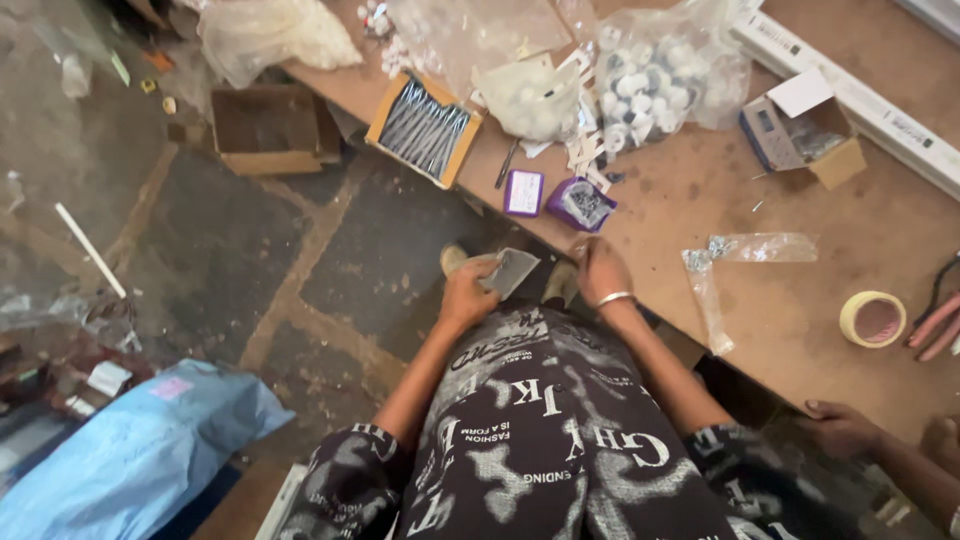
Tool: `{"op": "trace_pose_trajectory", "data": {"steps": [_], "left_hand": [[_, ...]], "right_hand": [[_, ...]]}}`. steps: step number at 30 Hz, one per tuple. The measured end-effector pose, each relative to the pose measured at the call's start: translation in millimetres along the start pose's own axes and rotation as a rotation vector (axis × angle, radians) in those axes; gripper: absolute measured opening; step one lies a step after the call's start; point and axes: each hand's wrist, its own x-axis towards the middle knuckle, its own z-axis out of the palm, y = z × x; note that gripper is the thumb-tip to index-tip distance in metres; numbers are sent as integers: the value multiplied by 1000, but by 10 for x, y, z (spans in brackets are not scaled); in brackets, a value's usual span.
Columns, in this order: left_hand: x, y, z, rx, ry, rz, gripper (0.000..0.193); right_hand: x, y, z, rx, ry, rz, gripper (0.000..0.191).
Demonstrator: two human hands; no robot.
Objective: The person sorts small white plastic fittings and metal fasteners at a cluttered workbench, picking pieces from piles and placing them into small purple boxes and plastic bags. They open and close the containers, move bags aside, and press parts together while working through the piles.
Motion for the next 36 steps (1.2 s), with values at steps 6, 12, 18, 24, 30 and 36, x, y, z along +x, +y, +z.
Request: {"op": "trace_pose_trajectory", "data": {"steps": [6, 12, 18, 24, 30, 36], "left_hand": [[-134, 203, -45, -63, -191, -273, 54], [-105, 280, -125, -103, -117, -45, 48], [-112, 692, -341, -169, -323, -33, 45], [79, 1642, -521, -95, -585, -25, 45], [675, 2128, -189, -114, -500, 483, 37], [1346, 2042, 694, 141, -443, 609, 35]], "right_hand": [[-404, -287, 389, 385, -243, 65, 33], [-290, -449, 315, 31, -577, 90, 50], [-659, -561, -367, -158, -524, -83, 49], [-1098, -604, -1236, 19, -52, -292, 19], [-1263, -338, -1794, 64, 258, -49, 25], [-646, 359, -1477, -65, 225, 177, 32]]}}
